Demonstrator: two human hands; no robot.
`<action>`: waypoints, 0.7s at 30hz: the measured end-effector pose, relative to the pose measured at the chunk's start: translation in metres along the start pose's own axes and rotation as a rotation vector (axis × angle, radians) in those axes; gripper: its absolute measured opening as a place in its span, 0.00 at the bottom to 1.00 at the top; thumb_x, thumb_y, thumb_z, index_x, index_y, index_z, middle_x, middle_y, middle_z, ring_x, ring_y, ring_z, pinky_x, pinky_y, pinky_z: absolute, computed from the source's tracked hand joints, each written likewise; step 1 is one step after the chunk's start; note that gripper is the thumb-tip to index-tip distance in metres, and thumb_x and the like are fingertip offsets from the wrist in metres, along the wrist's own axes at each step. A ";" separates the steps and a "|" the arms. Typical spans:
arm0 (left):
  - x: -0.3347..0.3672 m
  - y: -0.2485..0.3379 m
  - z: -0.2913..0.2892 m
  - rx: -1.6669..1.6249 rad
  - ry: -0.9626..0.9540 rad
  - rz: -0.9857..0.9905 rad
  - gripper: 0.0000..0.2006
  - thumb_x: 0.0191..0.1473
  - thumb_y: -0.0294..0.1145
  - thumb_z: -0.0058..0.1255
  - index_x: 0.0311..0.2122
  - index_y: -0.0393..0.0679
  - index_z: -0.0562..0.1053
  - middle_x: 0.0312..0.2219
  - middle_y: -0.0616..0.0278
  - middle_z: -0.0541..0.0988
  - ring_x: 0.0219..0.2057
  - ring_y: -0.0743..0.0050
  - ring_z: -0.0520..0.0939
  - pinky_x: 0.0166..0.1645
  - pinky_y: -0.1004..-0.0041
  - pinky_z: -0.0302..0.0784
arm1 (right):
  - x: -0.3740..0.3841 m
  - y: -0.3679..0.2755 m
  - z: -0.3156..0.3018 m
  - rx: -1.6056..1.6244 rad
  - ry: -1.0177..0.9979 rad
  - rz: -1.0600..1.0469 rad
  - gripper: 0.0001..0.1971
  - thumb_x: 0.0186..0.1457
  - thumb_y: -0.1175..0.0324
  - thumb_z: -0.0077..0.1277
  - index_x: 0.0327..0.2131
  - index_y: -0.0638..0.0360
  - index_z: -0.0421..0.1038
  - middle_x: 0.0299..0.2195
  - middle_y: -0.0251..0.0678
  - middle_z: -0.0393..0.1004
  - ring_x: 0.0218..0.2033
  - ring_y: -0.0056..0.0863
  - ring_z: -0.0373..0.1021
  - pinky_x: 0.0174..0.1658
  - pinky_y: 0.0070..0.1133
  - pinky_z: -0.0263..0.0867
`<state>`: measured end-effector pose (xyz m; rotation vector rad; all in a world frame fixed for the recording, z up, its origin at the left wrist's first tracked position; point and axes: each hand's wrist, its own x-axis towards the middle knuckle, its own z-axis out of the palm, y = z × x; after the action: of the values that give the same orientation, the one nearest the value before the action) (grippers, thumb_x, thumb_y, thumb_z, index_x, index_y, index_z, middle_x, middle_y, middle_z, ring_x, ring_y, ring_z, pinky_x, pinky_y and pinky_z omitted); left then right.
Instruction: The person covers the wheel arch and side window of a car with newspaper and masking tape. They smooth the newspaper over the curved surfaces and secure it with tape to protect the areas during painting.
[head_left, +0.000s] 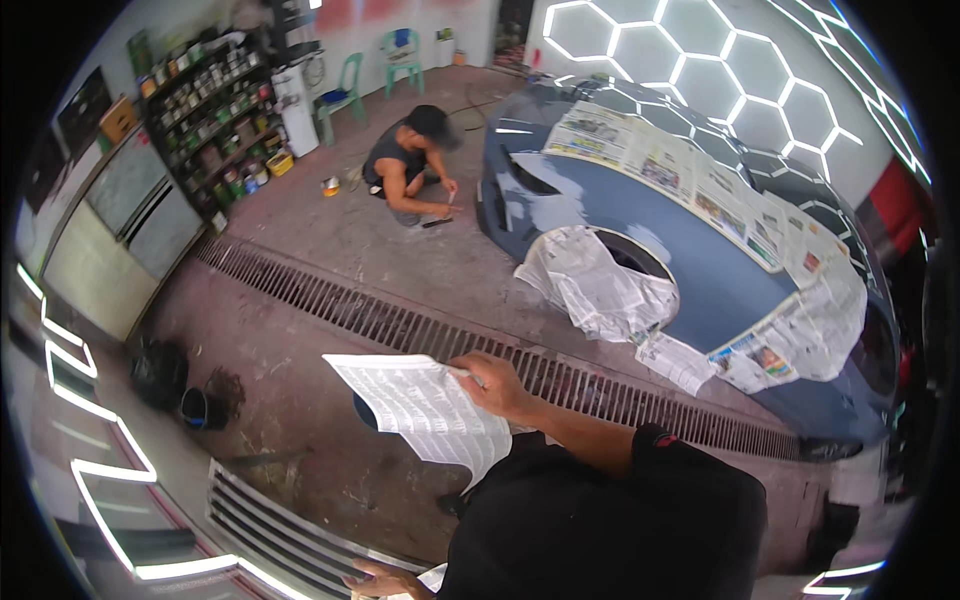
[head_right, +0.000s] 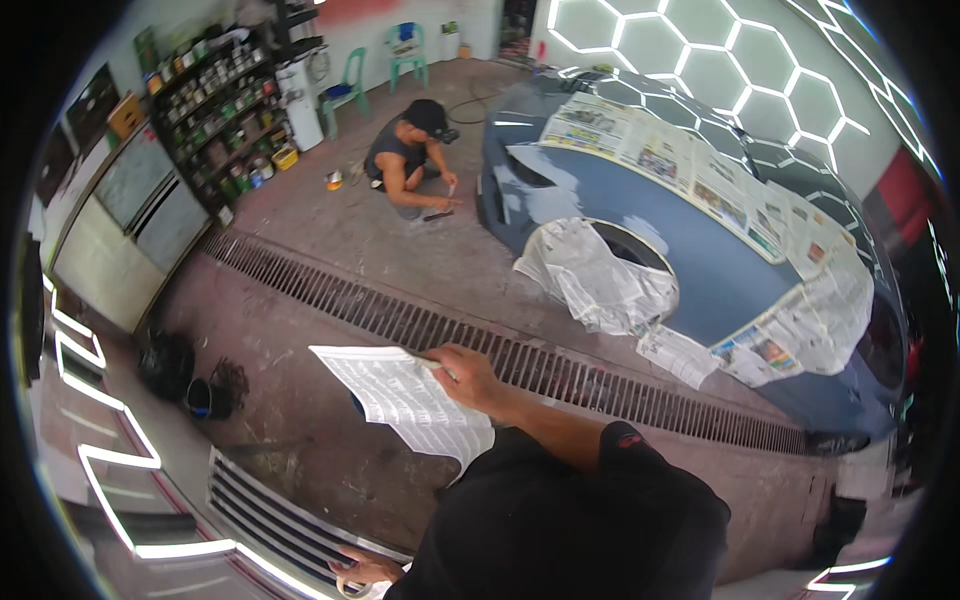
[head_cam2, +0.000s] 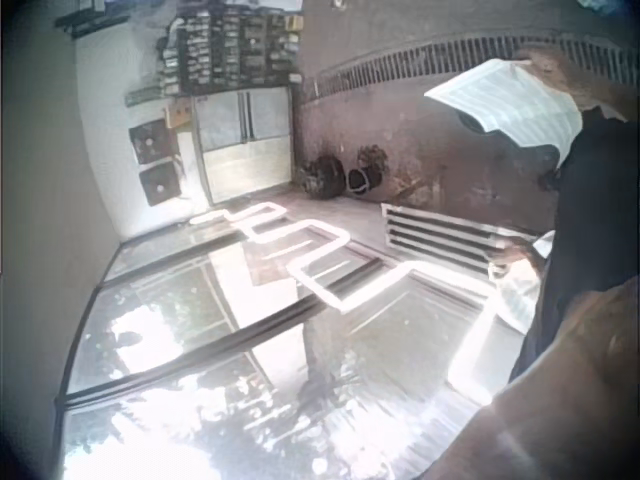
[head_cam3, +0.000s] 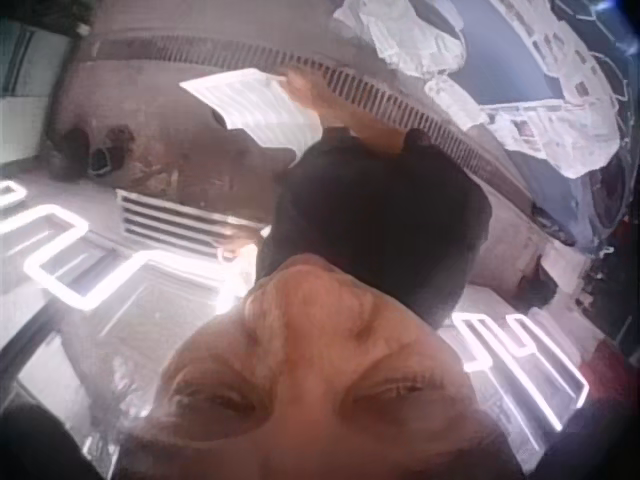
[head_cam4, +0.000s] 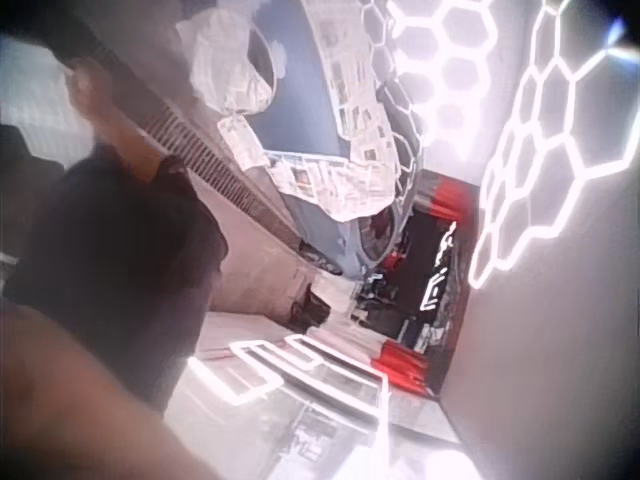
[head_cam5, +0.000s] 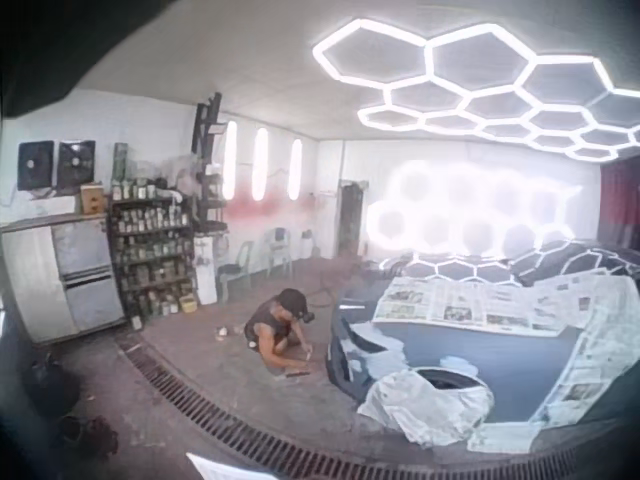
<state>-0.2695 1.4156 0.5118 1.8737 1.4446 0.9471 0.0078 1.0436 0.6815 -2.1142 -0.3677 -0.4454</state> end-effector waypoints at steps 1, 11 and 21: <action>-0.013 0.031 0.015 0.039 -0.073 0.194 0.37 0.73 0.52 0.60 0.74 0.33 0.66 0.67 0.36 0.75 0.67 0.39 0.76 0.69 0.50 0.74 | -0.017 0.002 -0.025 -0.040 -0.053 0.005 0.13 0.65 0.72 0.62 0.52 0.60 0.82 0.44 0.45 0.83 0.43 0.50 0.82 0.47 0.39 0.78; -0.280 0.358 0.008 -0.187 -1.098 1.700 0.41 0.49 0.45 0.78 0.68 0.49 0.75 0.60 0.49 0.78 0.61 0.36 0.75 0.64 0.40 0.68 | -0.180 0.087 -0.191 -0.172 -0.282 0.035 0.18 0.64 0.65 0.62 0.57 0.48 0.82 0.49 0.40 0.84 0.50 0.47 0.81 0.52 0.42 0.77; -0.669 0.387 -0.022 -0.526 -1.642 2.210 0.11 0.59 0.37 0.71 0.40 0.43 0.82 0.41 0.54 0.83 0.47 0.41 0.79 0.54 0.46 0.73 | -0.388 0.150 -0.464 -0.118 0.254 0.521 0.14 0.65 0.58 0.65 0.48 0.53 0.86 0.39 0.45 0.86 0.44 0.52 0.82 0.46 0.44 0.76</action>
<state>-0.1798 0.6735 0.7103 1.9151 -1.9114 -0.0523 -0.3551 0.5385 0.6379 -2.1310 0.3584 -0.4235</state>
